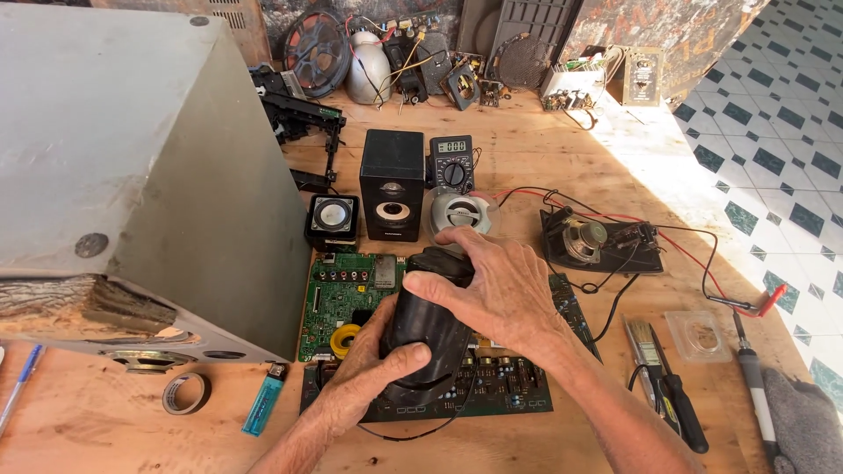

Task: Cleaning a speaker housing with a cloth and soldering components on a circuit board during a repair process.

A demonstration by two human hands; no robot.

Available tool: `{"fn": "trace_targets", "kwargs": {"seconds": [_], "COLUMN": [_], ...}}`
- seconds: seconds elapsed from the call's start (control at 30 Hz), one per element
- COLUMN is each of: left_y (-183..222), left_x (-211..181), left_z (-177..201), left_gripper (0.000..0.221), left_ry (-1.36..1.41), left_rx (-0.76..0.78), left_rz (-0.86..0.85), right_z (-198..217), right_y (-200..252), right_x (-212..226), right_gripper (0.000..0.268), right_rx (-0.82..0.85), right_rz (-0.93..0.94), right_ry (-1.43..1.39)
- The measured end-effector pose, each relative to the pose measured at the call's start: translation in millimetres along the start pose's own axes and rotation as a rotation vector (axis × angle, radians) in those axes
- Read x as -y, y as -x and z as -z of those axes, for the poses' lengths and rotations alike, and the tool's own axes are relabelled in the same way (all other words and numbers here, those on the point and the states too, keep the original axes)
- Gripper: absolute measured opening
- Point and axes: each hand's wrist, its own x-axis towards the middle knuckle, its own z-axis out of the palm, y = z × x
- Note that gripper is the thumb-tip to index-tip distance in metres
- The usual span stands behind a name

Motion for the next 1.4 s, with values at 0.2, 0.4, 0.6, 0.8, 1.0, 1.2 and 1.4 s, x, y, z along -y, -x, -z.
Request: {"fn": "trace_targets", "kwargs": {"seconds": [0.2, 0.4, 0.6, 0.8, 1.0, 1.2, 1.4], "left_y": [-2, -5, -6, -14, -21, -19, -19], "left_x": [13, 27, 34, 48, 57, 50, 55], "left_z": [5, 16, 21, 22, 24, 22, 22], "left_gripper": [0.084, 0.083, 0.081, 0.069, 0.065, 0.069, 0.07], "left_ry": [0.316, 0.365, 0.536, 0.663, 0.693, 0.825, 0.854], "left_rx": [-0.101, -0.117, -0.085, -0.122, -0.175, -0.264, -0.267], "left_rz": [0.019, -0.164, -0.279, -0.394, -0.464, -0.367, -0.411], "right_z": [6, 14, 4, -4, -17, -28, -41], "right_y": [-3, 3, 10, 17, 22, 29, 34], "right_x": [13, 18, 13, 6, -7, -13, -16], "right_gripper": [0.069, 0.07, 0.069, 0.068, 0.048, 0.047, 0.044], "right_rx": [-0.039, -0.044, 0.028, 0.063, 0.072, 0.143, 0.101], "right_rz": [0.063, 0.239, 0.21, 0.187, 0.229, 0.188, 0.257], "right_ry": [-0.04, -0.261, -0.472, -0.515, -0.616, -0.631, -0.647]}}
